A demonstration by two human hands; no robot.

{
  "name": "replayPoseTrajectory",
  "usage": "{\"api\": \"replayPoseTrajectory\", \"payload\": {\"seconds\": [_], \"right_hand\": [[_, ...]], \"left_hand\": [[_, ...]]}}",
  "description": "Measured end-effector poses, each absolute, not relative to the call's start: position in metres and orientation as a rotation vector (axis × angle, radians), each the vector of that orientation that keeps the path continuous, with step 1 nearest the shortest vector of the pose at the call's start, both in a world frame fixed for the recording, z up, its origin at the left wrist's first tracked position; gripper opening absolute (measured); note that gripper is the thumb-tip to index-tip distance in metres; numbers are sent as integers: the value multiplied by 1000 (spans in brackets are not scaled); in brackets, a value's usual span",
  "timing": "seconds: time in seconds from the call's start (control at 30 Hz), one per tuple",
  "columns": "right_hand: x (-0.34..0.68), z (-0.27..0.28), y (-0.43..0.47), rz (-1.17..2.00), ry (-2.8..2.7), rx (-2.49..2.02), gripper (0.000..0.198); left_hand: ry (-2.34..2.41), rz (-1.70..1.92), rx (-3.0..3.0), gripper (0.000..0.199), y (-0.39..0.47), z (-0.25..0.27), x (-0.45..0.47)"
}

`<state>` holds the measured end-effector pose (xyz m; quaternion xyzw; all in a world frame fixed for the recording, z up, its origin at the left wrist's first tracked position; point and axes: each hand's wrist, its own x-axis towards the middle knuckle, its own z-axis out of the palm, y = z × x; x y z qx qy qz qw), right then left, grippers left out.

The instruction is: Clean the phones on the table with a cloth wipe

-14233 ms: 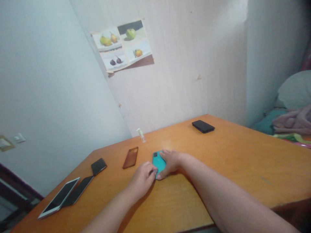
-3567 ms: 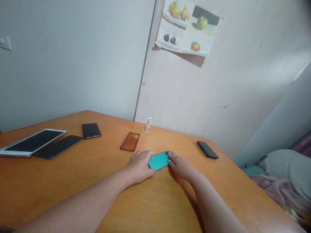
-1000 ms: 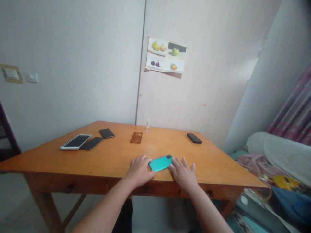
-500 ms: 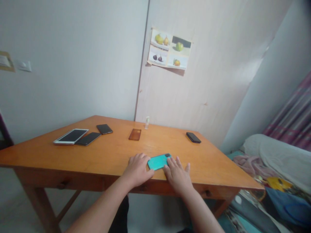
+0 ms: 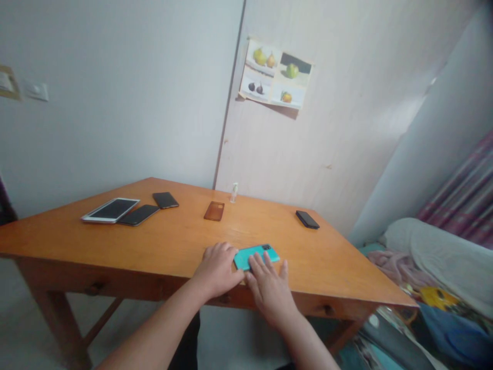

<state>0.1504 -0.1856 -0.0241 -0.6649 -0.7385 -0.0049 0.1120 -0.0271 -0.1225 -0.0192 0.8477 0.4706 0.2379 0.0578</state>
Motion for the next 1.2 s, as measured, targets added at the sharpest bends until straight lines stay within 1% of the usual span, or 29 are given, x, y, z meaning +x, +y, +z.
{"api": "replayPoseTrajectory", "payload": {"seconds": [0.07,0.2,0.27,0.47,0.6,0.67,0.73,0.83,0.87,0.93,1.07,1.13,1.2], "right_hand": [[149,-24,-188,0,-2199,-1900,53],[168,-25,-180,-27,-1953,-2186,52],[172,-26,-178,-49,-1890,-2257,53],[158,-25,-189,6,-2161,-1962,51],[172,-24,-183,-3,-1923,-2190,51],[169,-24,-182,-13,-1882,-2217,52],[156,-23,-187,9,-1998,-2098,53],[138,-19,-197,104,-2223,-1807,52],[138,-18,-198,126,-2240,-1779,53],[147,-16,-194,130,-2178,-1858,53],[170,-19,-181,41,-1901,-2161,53],[166,-19,-180,39,-1927,-2141,53],[155,-19,-184,82,-2083,-1984,54]], "left_hand": [[1414,745,2577,29,-122,-20,-28],[1406,762,2596,31,-120,-22,-28],[1411,762,2596,33,-120,-23,-28],[1401,758,2589,30,-120,-23,-28],[1404,726,2575,35,-121,-21,-28],[1389,710,2578,35,-121,-20,-28],[1371,714,2582,33,-121,-20,-28],[1370,747,2579,32,-121,-22,-29],[1369,751,2579,32,-121,-22,-29],[1375,742,2575,33,-121,-22,-28],[1416,704,2554,36,-122,-20,-27],[1416,713,2555,35,-122,-20,-26],[1393,739,2564,34,-122,-20,-27]]}}
